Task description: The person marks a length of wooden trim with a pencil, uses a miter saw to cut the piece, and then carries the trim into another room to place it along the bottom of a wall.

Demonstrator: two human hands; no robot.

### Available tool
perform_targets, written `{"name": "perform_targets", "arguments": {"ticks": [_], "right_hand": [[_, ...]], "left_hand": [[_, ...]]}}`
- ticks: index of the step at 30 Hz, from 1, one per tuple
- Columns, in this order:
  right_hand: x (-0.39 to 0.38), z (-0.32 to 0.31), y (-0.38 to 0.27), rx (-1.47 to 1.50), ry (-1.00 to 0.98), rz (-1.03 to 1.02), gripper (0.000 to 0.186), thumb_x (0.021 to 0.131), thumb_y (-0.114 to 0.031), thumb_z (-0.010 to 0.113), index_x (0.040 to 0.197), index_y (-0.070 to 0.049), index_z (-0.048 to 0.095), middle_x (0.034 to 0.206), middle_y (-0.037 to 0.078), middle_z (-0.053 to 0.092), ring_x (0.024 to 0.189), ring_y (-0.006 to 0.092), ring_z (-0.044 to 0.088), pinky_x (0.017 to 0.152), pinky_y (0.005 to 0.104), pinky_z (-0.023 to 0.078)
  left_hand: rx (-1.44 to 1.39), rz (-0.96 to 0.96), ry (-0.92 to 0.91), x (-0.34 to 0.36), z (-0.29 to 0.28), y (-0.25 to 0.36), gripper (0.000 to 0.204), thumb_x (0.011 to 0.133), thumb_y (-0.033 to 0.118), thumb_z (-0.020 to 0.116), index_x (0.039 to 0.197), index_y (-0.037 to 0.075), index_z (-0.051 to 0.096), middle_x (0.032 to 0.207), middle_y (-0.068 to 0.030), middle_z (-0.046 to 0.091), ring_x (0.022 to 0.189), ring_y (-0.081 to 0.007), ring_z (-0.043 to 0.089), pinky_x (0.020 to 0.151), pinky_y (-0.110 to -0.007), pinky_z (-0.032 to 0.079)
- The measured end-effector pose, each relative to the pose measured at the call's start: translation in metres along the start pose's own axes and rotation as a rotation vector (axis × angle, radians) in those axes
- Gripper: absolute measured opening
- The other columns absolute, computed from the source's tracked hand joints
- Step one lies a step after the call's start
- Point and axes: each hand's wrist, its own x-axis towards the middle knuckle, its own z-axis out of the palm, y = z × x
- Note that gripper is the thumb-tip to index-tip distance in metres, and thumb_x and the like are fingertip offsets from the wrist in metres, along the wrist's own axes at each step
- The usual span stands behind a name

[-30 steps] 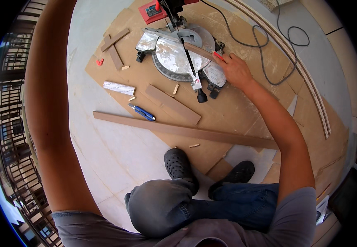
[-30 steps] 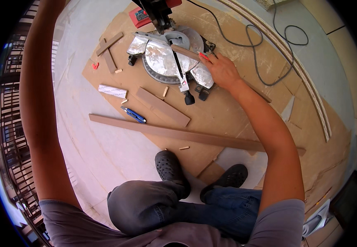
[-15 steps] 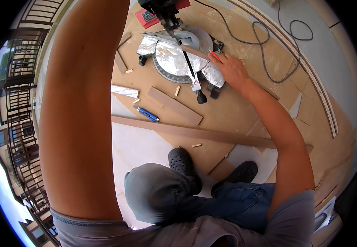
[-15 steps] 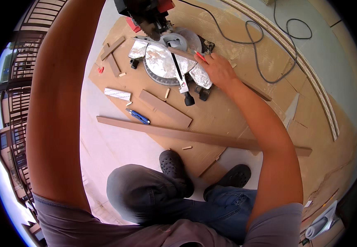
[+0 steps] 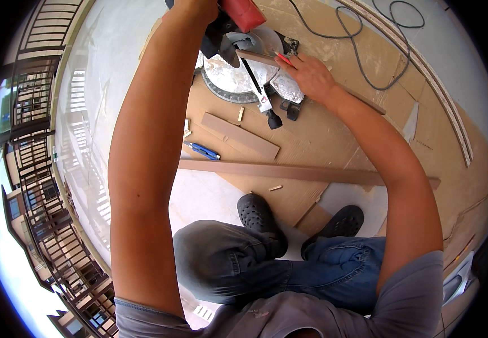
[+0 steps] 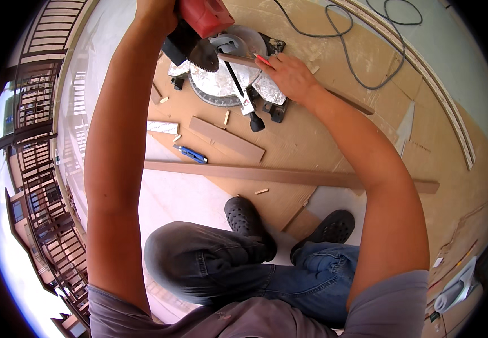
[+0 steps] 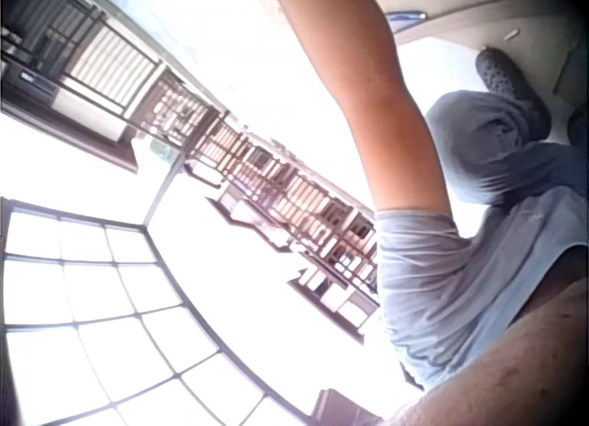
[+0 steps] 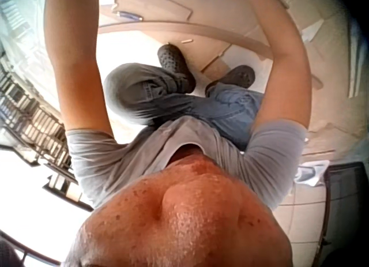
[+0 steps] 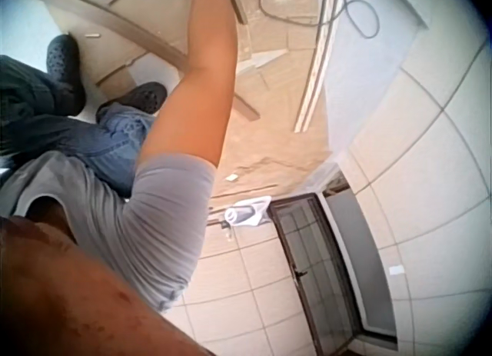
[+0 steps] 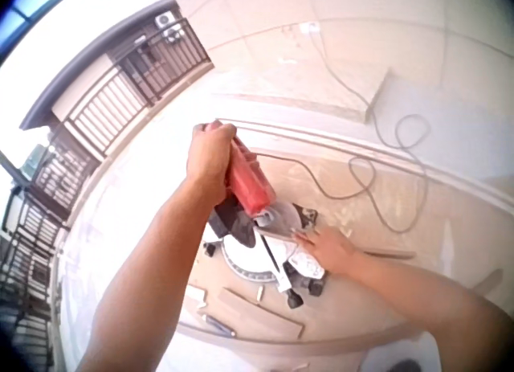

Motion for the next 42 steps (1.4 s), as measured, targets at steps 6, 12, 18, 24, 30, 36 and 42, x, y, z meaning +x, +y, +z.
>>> {"name": "perform_targets", "arguments": {"ticks": [6,12,18,24,30,36,42], "right_hand": [[0.005,0.002,-0.003,-0.022,-0.051,0.011,0.057,0.092,-0.011,0.057,0.149,-0.012,0.054,0.112,0.000,0.065,0.106,0.0180,0.059,0.094,0.0304,0.052],[0.004,0.001,-0.004,-0.061,-0.097,0.010,0.058,0.093,-0.011,0.057,0.151,-0.012,0.052,0.115,0.000,0.066,0.108,0.0179,0.059,0.096,0.0295,0.052],[0.003,0.005,-0.002,-0.052,-0.041,-0.006,0.060,0.091,-0.009,0.058,0.151,-0.013,0.052,0.114,0.002,0.066,0.103,0.0198,0.061,0.092,0.0317,0.053],[0.002,0.012,0.000,0.015,0.060,-0.010,0.062,0.087,-0.005,0.059,0.148,-0.016,0.056,0.111,0.006,0.065,0.094,0.0238,0.065,0.086,0.0355,0.056],[0.003,0.010,-0.002,0.010,0.026,-0.011,0.059,0.088,-0.008,0.059,0.146,-0.012,0.057,0.104,0.004,0.064,0.099,0.0212,0.062,0.088,0.0333,0.054],[0.005,0.003,-0.001,-0.002,0.021,-0.028,0.059,0.088,-0.008,0.059,0.147,-0.011,0.056,0.104,0.005,0.064,0.098,0.0221,0.062,0.089,0.0337,0.054],[0.005,-0.002,-0.002,-0.021,0.016,-0.011,0.059,0.088,-0.008,0.058,0.147,-0.012,0.056,0.103,0.005,0.064,0.097,0.0213,0.062,0.089,0.0333,0.054]], "left_hand": [[-0.076,0.031,-0.011,-0.003,0.001,-0.005,0.030,0.094,0.006,0.055,0.119,0.006,0.040,0.087,-0.0167,0.055,0.065,-0.0260,0.060,0.055,-0.043,0.057],[-0.056,0.023,-0.008,-0.002,0.002,-0.007,0.024,0.094,0.005,0.054,0.114,0.006,0.040,0.075,-0.0126,0.054,0.056,-0.0236,0.057,0.047,-0.040,0.053],[-0.001,0.067,0.017,-0.009,0.004,-0.013,0.023,0.094,0.004,0.054,0.113,0.004,0.041,0.073,-0.0127,0.056,0.054,-0.0235,0.058,0.046,-0.039,0.053],[0.026,0.080,0.025,0.000,0.003,-0.012,0.025,0.093,0.004,0.054,0.115,0.003,0.042,0.076,-0.0134,0.056,0.056,-0.0245,0.059,0.047,-0.041,0.054],[0.031,0.082,0.075,0.012,0.000,-0.011,0.035,0.093,0.005,0.056,0.124,0.001,0.041,0.080,-0.0138,0.055,0.057,-0.0254,0.060,0.048,-0.043,0.055],[0.110,0.128,0.069,0.003,0.001,-0.016,0.041,0.093,0.006,0.056,0.129,-0.004,0.040,0.077,-0.0142,0.058,0.055,-0.0251,0.061,0.048,-0.040,0.055],[0.150,0.183,0.071,-0.010,0.002,-0.016,0.045,0.092,0.007,0.057,0.131,-0.006,0.040,0.074,-0.0134,0.060,0.055,-0.0243,0.062,0.050,-0.038,0.054]]}}
